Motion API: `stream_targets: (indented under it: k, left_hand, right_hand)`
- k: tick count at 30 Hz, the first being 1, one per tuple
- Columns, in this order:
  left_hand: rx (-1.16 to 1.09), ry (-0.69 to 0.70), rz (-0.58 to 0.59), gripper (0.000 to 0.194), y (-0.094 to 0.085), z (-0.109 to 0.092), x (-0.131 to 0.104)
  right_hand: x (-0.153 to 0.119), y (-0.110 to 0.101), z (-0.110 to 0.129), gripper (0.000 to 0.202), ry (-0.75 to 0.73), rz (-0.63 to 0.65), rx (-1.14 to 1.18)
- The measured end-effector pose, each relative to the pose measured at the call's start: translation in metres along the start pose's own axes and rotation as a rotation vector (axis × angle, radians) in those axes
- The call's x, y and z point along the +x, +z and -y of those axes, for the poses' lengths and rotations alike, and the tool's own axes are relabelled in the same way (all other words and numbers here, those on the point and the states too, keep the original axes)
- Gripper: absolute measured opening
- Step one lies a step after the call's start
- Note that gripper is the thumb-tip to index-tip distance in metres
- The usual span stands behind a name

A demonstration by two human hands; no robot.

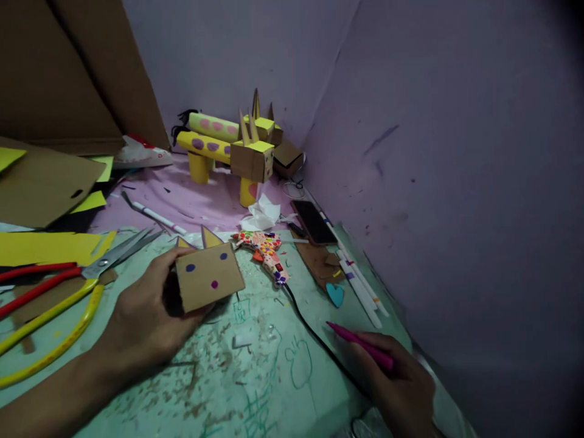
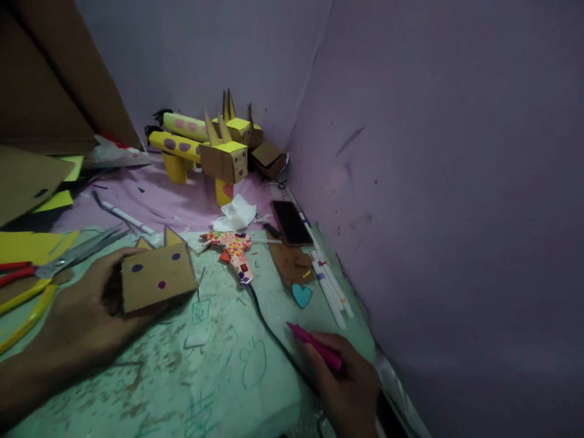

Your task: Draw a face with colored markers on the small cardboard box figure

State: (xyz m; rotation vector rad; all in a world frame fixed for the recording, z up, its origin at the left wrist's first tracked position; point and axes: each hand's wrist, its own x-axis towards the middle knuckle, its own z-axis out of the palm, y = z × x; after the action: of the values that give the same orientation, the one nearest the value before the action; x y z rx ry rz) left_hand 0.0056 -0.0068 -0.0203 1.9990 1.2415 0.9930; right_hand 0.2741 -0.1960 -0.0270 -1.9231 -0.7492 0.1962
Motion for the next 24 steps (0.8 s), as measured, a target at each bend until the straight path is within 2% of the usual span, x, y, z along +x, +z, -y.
stream_targets:
  k: [7,13,17,21,24]
  left_hand:
    - [0.039,-0.015,-0.05,0.07,-0.001,-0.008,0.0]
    - [0.059,-0.041,-0.042,0.071,-0.003,-0.01,0.001]
    - [0.069,-0.02,-0.043,0.071,-0.002,-0.008,0.001]
    - [0.063,-0.022,-0.044,0.07,-0.002,-0.006,0.001]
    - [0.063,-0.024,-0.039,0.07,-0.003,-0.006,0.0]
  right_hand:
    - [0.004,0.004,-0.006,0.012,-0.158,0.091,0.007]
    - [0.01,-0.004,-0.015,0.002,-0.482,0.202,-0.092]
    - [0.015,-0.007,-0.016,0.009,-0.624,0.256,-0.1]
    - [0.021,-0.008,-0.014,0.013,-0.699,0.271,-0.105]
    - [0.021,-0.009,-0.013,0.008,-0.669,0.293,-0.112]
